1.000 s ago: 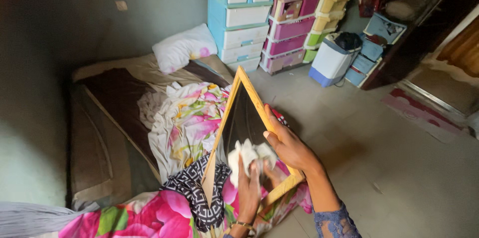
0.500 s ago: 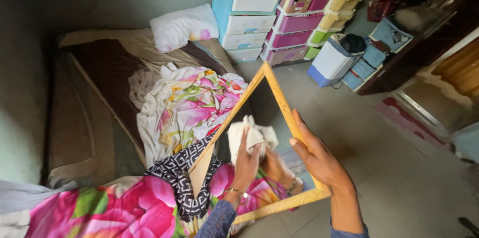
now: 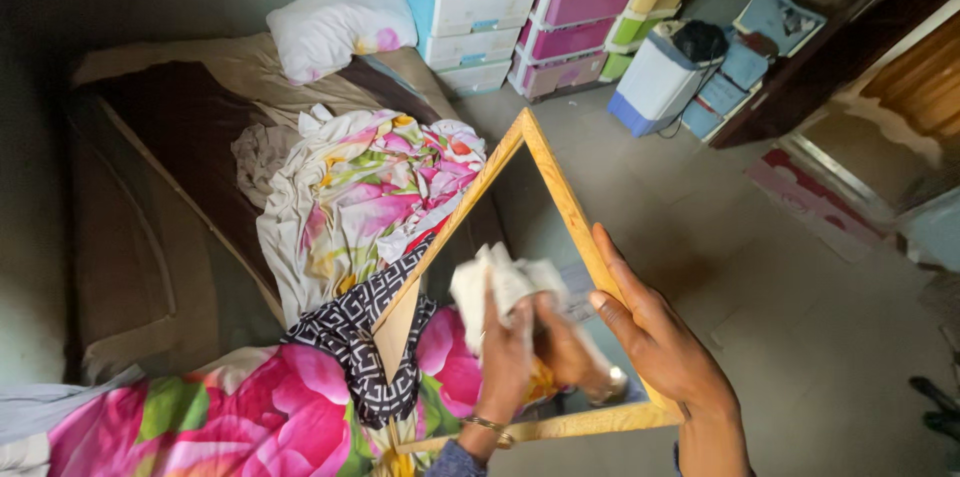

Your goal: The person wipes the surface of a wooden-framed mirror with a white cloth. They hold the mirror with one hand and wipe the glass with the other, moving the cloth across the surface repeatedly.

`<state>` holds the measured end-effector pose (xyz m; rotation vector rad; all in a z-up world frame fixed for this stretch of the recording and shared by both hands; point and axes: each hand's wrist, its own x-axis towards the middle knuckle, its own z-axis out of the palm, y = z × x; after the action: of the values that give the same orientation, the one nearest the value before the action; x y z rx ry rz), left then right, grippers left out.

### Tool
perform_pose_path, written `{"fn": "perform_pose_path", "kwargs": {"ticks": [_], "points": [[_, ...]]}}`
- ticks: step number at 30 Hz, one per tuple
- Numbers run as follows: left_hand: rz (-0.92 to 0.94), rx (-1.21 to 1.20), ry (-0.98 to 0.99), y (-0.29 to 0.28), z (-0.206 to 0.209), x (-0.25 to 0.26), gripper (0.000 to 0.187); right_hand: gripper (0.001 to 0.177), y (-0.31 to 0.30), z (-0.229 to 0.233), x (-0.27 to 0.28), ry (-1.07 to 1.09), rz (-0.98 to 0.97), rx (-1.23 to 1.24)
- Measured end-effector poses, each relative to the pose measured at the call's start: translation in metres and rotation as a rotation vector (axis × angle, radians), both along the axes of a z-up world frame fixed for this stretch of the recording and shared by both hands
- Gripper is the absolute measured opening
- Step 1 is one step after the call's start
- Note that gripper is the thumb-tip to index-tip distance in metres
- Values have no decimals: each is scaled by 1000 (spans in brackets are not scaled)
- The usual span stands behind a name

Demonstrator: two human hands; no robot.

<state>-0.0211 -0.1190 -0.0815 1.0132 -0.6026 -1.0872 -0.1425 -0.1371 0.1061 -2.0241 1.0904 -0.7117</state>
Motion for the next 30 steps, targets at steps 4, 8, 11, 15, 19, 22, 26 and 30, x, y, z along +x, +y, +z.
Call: {"fn": "perform_pose_path", "kwargs": {"ticks": [4, 8, 11, 15, 19, 22, 26, 30], "points": [[97, -203, -562, -6, 56, 3, 71, 68, 5, 0, 0, -36, 30, 22], [128, -245, -592, -34, 69, 18, 69, 68, 8, -1, -2, -6, 13, 16], [155, -226, -542, -54, 50, 28, 66, 69, 8, -5, -6, 33, -26, 9], [225, -175, -498, -85, 7, 39, 63, 71, 7, -6, -14, 56, -24, -2], [158, -27, -272, -96, -50, 49, 66, 69, 8, -4, -16, 77, -11, -27], [150, 128, -216, -91, -87, 57, 62, 69, 13, -3, -15, 65, -9, 9], [113, 150, -88, -52, -106, 50, 61, 71, 22, 2, -16, 240, -78, -128], [26, 135, -40, -6, -69, 6, 69, 68, 21, -1, -11, 48, -16, 15]]}}
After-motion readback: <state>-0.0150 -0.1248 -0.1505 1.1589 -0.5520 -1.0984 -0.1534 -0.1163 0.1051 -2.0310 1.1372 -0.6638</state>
